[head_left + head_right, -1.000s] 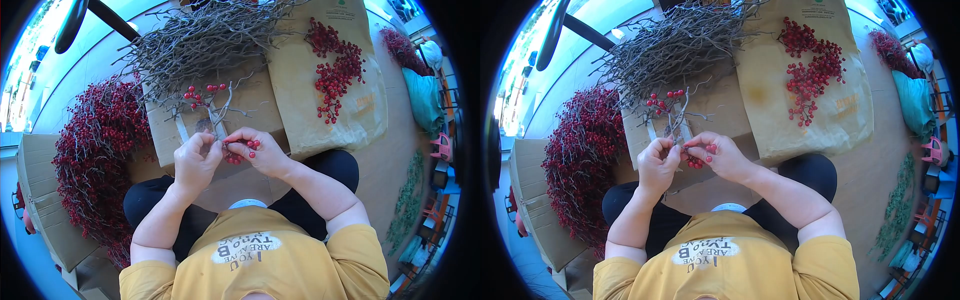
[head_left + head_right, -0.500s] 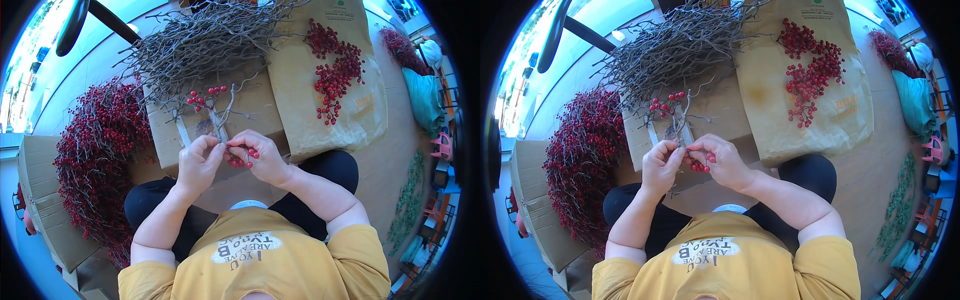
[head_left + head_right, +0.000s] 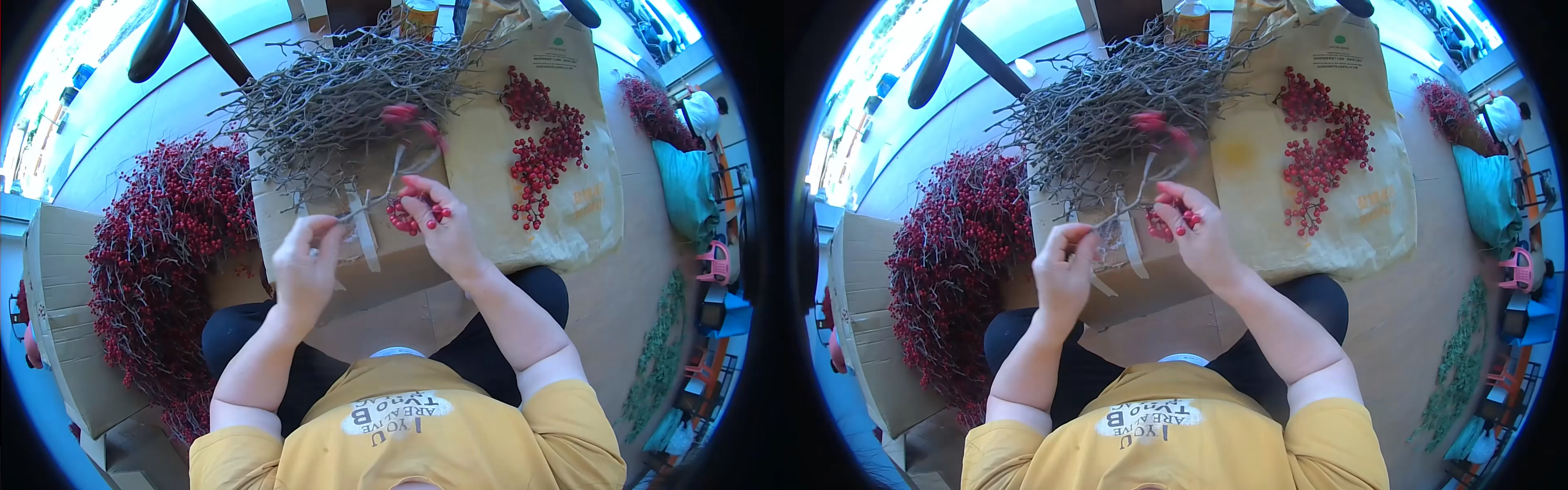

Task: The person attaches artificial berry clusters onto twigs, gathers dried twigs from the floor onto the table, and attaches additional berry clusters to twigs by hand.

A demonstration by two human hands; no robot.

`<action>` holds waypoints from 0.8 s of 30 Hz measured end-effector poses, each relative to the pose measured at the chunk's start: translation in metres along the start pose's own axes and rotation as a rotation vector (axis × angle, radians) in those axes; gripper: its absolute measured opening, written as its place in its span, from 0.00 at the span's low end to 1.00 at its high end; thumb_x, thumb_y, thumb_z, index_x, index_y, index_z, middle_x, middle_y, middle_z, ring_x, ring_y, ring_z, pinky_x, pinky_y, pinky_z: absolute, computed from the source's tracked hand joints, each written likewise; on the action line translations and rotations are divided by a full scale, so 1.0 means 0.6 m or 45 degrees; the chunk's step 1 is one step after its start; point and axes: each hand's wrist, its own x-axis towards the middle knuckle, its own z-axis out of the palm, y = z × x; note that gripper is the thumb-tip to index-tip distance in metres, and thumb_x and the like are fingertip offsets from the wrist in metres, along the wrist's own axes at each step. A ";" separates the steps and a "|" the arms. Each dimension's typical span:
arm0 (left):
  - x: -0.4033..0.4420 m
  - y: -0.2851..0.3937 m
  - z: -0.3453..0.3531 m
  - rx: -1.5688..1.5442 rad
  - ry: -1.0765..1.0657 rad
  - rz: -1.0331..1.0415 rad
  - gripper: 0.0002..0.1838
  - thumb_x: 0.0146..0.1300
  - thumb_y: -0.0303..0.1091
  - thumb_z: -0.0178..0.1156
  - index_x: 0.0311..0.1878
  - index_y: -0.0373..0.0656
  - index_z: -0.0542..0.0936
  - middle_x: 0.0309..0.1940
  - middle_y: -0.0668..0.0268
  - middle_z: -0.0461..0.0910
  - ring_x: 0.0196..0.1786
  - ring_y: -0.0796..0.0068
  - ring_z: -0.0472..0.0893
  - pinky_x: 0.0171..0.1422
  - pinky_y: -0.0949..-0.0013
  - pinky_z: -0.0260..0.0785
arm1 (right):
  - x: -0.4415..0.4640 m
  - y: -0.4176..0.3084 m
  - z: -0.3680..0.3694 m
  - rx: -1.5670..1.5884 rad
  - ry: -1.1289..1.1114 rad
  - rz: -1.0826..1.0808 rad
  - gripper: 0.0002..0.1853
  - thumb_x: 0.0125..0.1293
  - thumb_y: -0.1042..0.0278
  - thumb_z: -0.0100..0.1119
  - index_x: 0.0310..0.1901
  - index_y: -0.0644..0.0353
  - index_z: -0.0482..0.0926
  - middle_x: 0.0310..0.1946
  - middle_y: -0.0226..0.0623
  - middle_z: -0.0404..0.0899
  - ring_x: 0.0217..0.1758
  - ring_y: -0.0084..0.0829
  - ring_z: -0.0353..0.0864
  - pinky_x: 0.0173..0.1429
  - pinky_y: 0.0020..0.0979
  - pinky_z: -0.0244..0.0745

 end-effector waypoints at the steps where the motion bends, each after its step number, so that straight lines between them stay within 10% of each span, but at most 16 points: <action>1: 0.012 0.003 -0.013 -0.013 0.072 0.042 0.05 0.65 0.23 0.57 0.42 0.34 0.76 0.30 0.66 0.79 0.30 0.82 0.79 0.34 0.79 0.71 | 0.004 -0.007 -0.003 -0.006 0.043 0.029 0.12 0.70 0.71 0.53 0.52 0.66 0.74 0.37 0.32 0.78 0.33 0.18 0.78 0.36 0.20 0.73; 7: 0.017 0.032 -0.027 -0.757 -0.045 -0.480 0.06 0.69 0.29 0.54 0.42 0.36 0.75 0.27 0.64 0.79 0.20 0.85 0.72 0.27 0.81 0.68 | 0.015 -0.013 -0.035 0.165 0.245 0.268 0.16 0.70 0.63 0.54 0.56 0.61 0.73 0.30 0.25 0.75 0.27 0.13 0.74 0.28 0.16 0.67; 13: 0.013 0.057 -0.018 -1.360 -0.730 -1.041 0.06 0.70 0.32 0.52 0.40 0.39 0.73 0.27 0.63 0.78 0.14 0.85 0.66 0.25 0.77 0.71 | -0.043 -0.043 0.013 0.404 -0.389 0.629 0.17 0.68 0.62 0.56 0.53 0.60 0.74 0.27 0.26 0.74 0.26 0.14 0.71 0.31 0.18 0.65; 17: 0.021 0.069 -0.012 -1.397 -0.754 -1.189 0.10 0.71 0.34 0.51 0.48 0.37 0.72 0.33 0.61 0.79 0.24 0.77 0.77 0.35 0.71 0.77 | -0.044 -0.028 0.003 0.461 -0.183 0.538 0.12 0.66 0.64 0.59 0.47 0.59 0.75 0.27 0.26 0.74 0.29 0.16 0.72 0.33 0.19 0.65; 24: -0.020 0.072 0.004 -0.162 -0.491 -0.128 0.17 0.59 0.25 0.62 0.51 0.34 0.73 0.37 0.60 0.80 0.37 0.77 0.81 0.39 0.74 0.75 | -0.047 -0.059 -0.006 -0.035 0.006 0.224 0.08 0.67 0.66 0.58 0.42 0.61 0.76 0.28 0.27 0.77 0.32 0.17 0.78 0.36 0.21 0.72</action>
